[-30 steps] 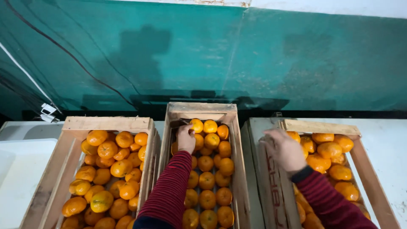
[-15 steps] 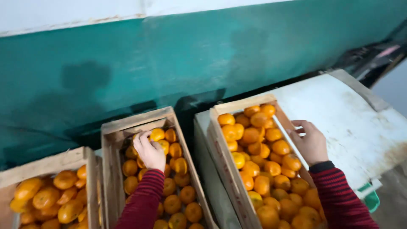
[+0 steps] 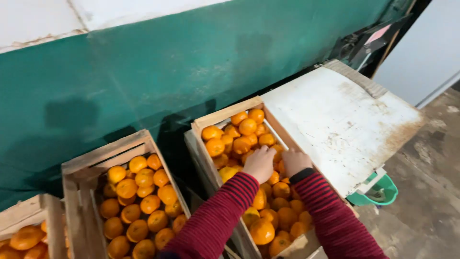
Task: Sorting oranges or mandarins between different wooden crates in a backroom storage area.
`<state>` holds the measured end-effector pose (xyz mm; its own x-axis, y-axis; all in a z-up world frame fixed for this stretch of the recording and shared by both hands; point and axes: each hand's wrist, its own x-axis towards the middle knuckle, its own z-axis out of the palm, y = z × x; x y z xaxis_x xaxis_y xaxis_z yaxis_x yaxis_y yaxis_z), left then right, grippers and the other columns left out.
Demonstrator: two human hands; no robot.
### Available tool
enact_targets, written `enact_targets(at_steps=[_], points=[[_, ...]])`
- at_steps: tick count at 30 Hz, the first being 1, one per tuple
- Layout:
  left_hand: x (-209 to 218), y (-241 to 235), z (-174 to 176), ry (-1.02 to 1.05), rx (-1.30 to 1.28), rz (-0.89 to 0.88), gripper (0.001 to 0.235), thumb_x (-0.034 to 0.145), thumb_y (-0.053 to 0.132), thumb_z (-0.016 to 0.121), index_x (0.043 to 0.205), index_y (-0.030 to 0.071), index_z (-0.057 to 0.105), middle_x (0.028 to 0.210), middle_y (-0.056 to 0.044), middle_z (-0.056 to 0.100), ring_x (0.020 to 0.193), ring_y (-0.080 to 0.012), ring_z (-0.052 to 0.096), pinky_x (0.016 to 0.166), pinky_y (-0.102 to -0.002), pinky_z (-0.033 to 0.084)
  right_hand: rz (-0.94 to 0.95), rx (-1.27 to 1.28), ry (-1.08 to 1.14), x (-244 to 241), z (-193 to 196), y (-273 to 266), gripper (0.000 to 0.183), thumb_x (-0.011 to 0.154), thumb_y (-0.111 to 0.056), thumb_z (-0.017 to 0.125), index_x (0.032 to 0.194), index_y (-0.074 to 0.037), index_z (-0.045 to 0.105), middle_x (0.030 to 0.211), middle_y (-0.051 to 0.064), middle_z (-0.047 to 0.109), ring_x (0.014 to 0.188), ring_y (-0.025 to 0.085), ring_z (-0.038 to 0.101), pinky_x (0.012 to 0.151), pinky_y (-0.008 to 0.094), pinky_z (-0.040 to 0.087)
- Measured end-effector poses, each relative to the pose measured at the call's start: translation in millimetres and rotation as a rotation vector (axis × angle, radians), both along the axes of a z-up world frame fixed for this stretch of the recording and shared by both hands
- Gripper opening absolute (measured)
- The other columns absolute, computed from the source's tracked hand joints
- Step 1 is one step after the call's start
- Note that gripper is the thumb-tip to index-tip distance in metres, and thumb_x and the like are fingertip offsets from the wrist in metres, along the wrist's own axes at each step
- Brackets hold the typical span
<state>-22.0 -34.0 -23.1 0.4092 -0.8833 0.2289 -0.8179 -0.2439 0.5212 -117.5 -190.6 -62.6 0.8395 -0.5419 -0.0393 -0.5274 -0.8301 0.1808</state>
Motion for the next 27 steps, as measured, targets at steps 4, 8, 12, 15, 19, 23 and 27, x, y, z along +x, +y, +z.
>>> enact_targets(at_steps=[4,8,12,15,19,23,27], points=[[-8.3,-34.3,-49.7,0.111,-0.044,0.123,0.020,0.096,0.008,0.057,0.115,0.004,0.062,0.118,-0.021,0.064,0.109,-0.0431,0.063,0.090,-0.054,0.051,-0.027,-0.017,-0.014,3.1,-18.5,-3.4,0.019,0.095,-0.025,0.058,0.107,-0.013,0.067,0.109,0.011,0.072,0.090,0.029,0.075,0.074,0.044,0.061],[9.1,-44.1,-72.4,0.390,-0.228,0.278,0.027,0.095,0.024,0.063,0.112,0.003,0.067,0.108,-0.021,0.070,0.104,-0.0389,0.067,0.089,-0.048,0.053,-0.017,0.020,-0.033,2.1,-1.9,3.4,0.019,0.093,-0.025,0.060,0.102,-0.011,0.067,0.102,0.012,0.074,0.090,0.029,0.075,0.074,0.044,0.061],[29.9,-50.2,-94.6,0.742,-0.499,0.297,0.037,0.098,0.042,0.062,0.105,0.006,0.070,0.104,-0.012,0.075,0.102,-0.0260,0.071,0.088,-0.038,0.054,-0.065,0.197,-0.084,2.1,76.0,20.0,0.026,0.091,-0.034,0.067,0.095,-0.010,0.074,0.091,0.014,0.076,0.086,0.031,0.074,0.077,0.042,0.060],[47.8,-65.9,-147.7,1.034,-0.468,0.196,0.060,0.115,0.055,0.059,0.101,-0.002,0.065,0.091,-0.019,0.058,0.081,-0.0258,0.055,0.078,-0.041,0.047,-0.106,0.558,-0.302,-5.2,80.1,1.8,0.030,0.085,-0.033,0.074,0.100,-0.007,0.077,0.087,0.015,0.078,0.077,0.027,0.075,0.073,0.038,0.060],[20.3,-9.2,-0.3,1.767,-0.043,0.235,0.050,0.092,0.064,0.052,0.105,0.018,0.063,0.096,-0.005,0.072,0.082,-0.0227,0.072,0.071,-0.043,0.057,-0.091,0.993,-0.584,-1.0,72.2,-5.7,0.026,0.087,-0.021,0.072,0.106,-0.004,0.076,0.086,0.014,0.080,0.071,0.020,0.077,0.067,0.034,0.062],[39.2,-31.6,-56.3,1.976,-0.206,0.079,0.057,0.096,0.064,0.057,0.112,0.010,0.064,0.092,-0.012,0.071,0.073,-0.0270,0.067,0.057,-0.037,0.053,-0.066,0.900,-0.685,1.6,74.2,7.6,0.025,0.089,-0.016,0.066,0.110,-0.003,0.072,0.093,0.014,0.079,0.075,0.027,0.076,0.069,0.039,0.062],[58.7,-37.8,-94.0,2.053,-0.510,-0.071,0.065,0.098,0.063,0.053,0.116,0.002,0.065,0.097,-0.015,0.071,0.070,-0.0305,0.067,0.053,-0.035,0.052,0.066,0.455,-0.434,14.4,24.0,-2.6,0.047,0.084,-0.017,0.068,0.128,-0.004,0.059,0.115,0.020,0.067,0.088,0.041,0.072,0.077,0.049,0.059]])
